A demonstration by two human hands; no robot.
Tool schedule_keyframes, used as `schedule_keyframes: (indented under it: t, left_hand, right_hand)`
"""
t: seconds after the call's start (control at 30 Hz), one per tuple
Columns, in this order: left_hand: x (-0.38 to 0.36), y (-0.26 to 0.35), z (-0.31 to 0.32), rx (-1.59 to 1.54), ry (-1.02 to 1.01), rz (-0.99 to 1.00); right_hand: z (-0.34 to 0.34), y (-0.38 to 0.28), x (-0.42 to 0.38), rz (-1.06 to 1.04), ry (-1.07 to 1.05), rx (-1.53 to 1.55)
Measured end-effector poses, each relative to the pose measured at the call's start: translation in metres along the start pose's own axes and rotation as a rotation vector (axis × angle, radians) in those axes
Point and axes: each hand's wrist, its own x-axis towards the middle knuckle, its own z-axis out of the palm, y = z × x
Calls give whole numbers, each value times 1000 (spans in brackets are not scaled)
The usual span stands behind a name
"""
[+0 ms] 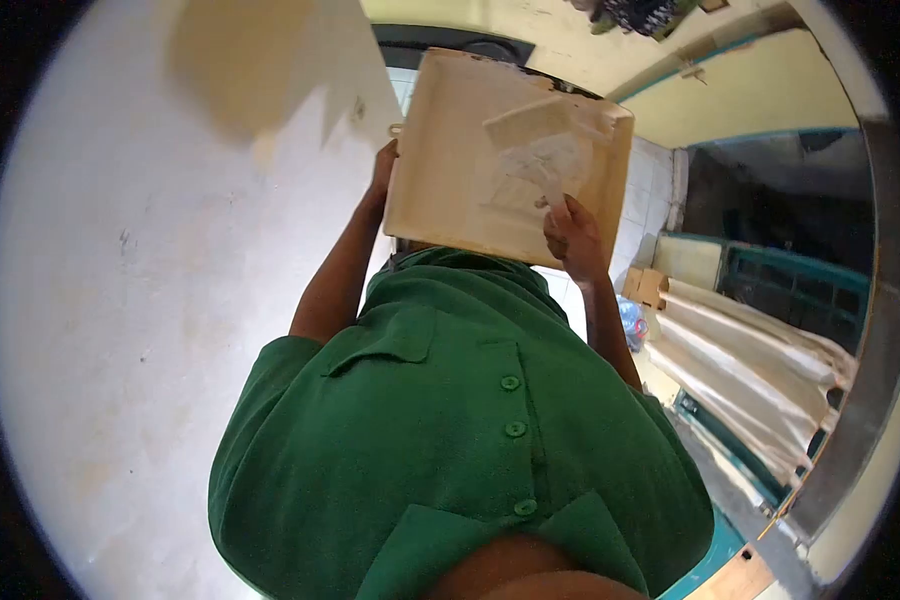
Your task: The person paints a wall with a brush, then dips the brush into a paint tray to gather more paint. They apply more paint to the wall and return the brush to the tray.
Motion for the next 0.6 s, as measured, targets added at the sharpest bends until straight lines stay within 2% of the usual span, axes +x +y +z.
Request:
schedule_keyframes:
  t: [0.07,0.1,0.17,0.23,0.27,0.33,0.4,0.5,0.53,0.6]
  left_hand:
    - [31,-38,-22,74,46,45]
    - [49,-61,-39,251,105,135]
    - [30,-38,-31,313,67,196]
    - [5,3,-8,930,46,549]
    - [3,7,-6,947,53,637]
    - [5,3,-2,842,52,604]
    - [11,-7,-12,779,18,511]
    - [4,5,-5,777,44,425]
    - [10,-4,-11,617,2,164]
    - [13,-2,-8,595,89,229]
  right_hand:
    - [1,-4,5,0,-103,226]
    - [10,-22,5,-54,-176,103]
    - [33,-51,8,-128,-186,-15]
    - [55,-83,17,-122,-273,-86]
    - [69,-99,22,-127,-312,-194]
    - [102,-124,36,-150,-361,-403]
    - [138,-128,62,-425,-449,-684]
    - [193,-125,103,-586,-636,-1006]
    - [210,-116,117,-608,-665,-1108]
    - [236,-91,135,-643,-645,-1194]
